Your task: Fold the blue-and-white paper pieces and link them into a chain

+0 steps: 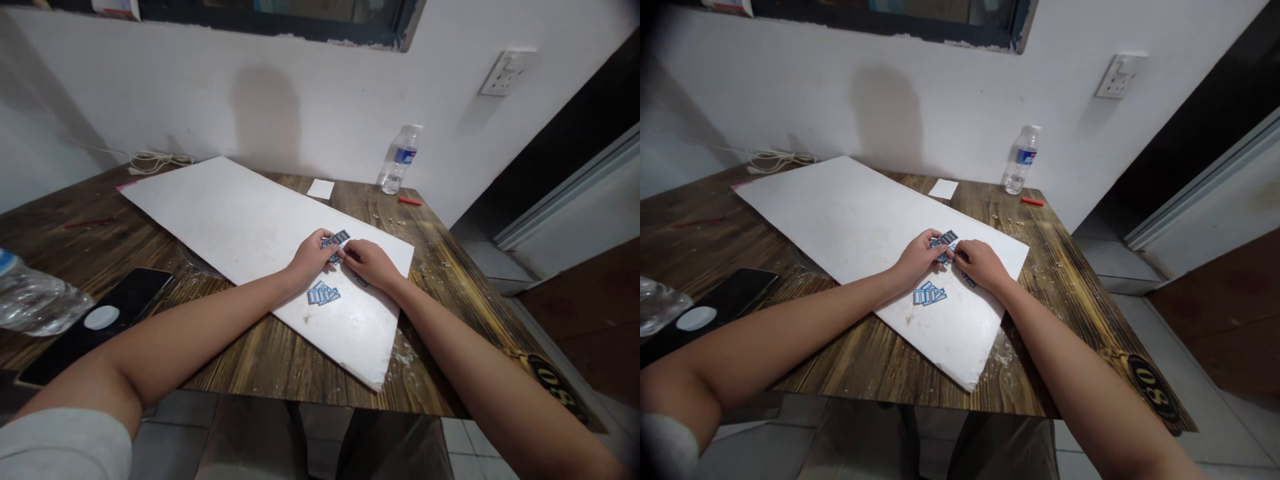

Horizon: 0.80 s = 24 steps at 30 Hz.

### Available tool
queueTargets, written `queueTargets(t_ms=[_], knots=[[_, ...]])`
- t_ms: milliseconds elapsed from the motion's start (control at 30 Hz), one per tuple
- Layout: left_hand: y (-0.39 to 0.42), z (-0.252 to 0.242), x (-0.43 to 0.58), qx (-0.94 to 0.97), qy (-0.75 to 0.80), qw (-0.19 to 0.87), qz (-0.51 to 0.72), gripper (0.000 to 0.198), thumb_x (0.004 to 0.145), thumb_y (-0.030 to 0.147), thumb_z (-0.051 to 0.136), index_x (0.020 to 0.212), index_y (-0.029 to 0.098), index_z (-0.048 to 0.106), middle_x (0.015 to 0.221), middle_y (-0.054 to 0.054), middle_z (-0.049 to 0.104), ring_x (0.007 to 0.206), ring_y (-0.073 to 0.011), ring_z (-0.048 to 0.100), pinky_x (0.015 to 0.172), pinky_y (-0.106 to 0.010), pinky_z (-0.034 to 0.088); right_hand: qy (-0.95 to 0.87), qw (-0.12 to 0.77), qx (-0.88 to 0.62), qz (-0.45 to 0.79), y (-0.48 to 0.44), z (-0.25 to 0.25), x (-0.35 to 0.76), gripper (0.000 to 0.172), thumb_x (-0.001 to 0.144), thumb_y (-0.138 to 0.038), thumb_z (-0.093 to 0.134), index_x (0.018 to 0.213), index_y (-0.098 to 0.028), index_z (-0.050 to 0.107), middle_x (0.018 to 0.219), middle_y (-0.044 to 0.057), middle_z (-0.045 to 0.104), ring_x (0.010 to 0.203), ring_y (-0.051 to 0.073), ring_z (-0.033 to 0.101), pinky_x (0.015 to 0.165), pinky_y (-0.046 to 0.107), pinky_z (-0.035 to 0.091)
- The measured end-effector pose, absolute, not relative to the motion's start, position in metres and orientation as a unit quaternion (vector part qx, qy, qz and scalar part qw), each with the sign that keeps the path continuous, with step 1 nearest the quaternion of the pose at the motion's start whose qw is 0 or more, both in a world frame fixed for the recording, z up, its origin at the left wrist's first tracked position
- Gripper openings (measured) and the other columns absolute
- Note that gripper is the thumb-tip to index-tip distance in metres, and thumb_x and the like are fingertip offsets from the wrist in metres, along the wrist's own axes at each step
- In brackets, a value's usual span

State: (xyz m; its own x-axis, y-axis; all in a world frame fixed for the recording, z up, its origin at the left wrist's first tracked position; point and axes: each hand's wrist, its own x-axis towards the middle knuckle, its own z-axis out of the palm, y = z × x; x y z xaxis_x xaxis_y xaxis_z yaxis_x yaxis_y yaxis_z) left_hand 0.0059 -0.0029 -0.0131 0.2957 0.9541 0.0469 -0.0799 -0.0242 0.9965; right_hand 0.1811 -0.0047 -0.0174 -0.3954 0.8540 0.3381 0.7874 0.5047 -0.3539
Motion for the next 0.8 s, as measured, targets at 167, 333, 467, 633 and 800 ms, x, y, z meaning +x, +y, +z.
queueTargets(t_ms=[167, 333, 467, 633, 800], knots=[[-0.0016, -0.0153, 0.0055, 0.566, 0.388, 0.574, 0.446, 0.012, 0.086, 0.021, 0.057, 0.095, 0.02, 0.05, 0.08, -0.003, 0.069, 0.058, -0.0089, 0.06, 0.048, -0.021, 0.043, -0.835, 0.244, -0.489, 0.066, -0.0039, -0.0183, 0.1819, 0.021, 0.093, -0.035, 0.049, 0.081, -0.02, 0.06, 0.078, 0.005, 0.065, 0.072, 0.018, 0.052, 0.067, 0.029, 0.033], [-0.0034, -0.0126, 0.0061, 0.565, 0.388, 0.577, 0.444, 0.012, 0.085, 0.019, 0.057, 0.095, 0.02, 0.05, 0.08, -0.003, 0.069, 0.061, -0.0096, 0.061, 0.048, -0.021, 0.043, -0.834, 0.246, -0.489, 0.064, -0.0033, -0.0197, 0.1821, 0.02, 0.093, -0.034, 0.05, 0.082, -0.02, 0.06, 0.079, 0.005, 0.064, 0.073, 0.018, 0.052, 0.068, 0.029, 0.033], [-0.0047, -0.0101, 0.0071, 0.559, 0.396, 0.581, 0.44, 0.013, 0.083, 0.017, 0.057, 0.094, 0.02, 0.05, 0.08, -0.004, 0.069, 0.062, -0.0103, 0.061, 0.048, -0.021, 0.043, -0.834, 0.245, -0.489, 0.067, -0.0036, -0.0187, 0.1814, 0.02, 0.093, -0.033, 0.05, 0.083, -0.02, 0.061, 0.079, 0.005, 0.065, 0.073, 0.018, 0.052, 0.068, 0.029, 0.033], [-0.0053, -0.0089, 0.0076, 0.553, 0.395, 0.585, 0.443, 0.013, 0.082, 0.016, 0.057, 0.093, 0.019, 0.051, 0.08, -0.004, 0.068, 0.066, -0.0114, 0.063, 0.049, -0.021, 0.045, -0.833, 0.244, -0.491, 0.07, -0.0036, -0.0184, 0.1812, 0.021, 0.093, -0.035, 0.05, 0.083, -0.02, 0.061, 0.079, 0.005, 0.064, 0.073, 0.018, 0.052, 0.067, 0.029, 0.033], [-0.0064, -0.0085, 0.0078, 0.548, 0.394, 0.591, 0.442, 0.013, 0.082, 0.015, 0.058, 0.093, 0.018, 0.051, 0.08, -0.003, 0.068, 0.065, -0.0106, 0.062, 0.05, -0.021, 0.045, -0.833, 0.247, -0.49, 0.069, -0.0032, -0.0195, 0.1819, 0.022, 0.093, -0.036, 0.05, 0.083, -0.02, 0.061, 0.078, 0.004, 0.064, 0.073, 0.017, 0.052, 0.067, 0.028, 0.033]])
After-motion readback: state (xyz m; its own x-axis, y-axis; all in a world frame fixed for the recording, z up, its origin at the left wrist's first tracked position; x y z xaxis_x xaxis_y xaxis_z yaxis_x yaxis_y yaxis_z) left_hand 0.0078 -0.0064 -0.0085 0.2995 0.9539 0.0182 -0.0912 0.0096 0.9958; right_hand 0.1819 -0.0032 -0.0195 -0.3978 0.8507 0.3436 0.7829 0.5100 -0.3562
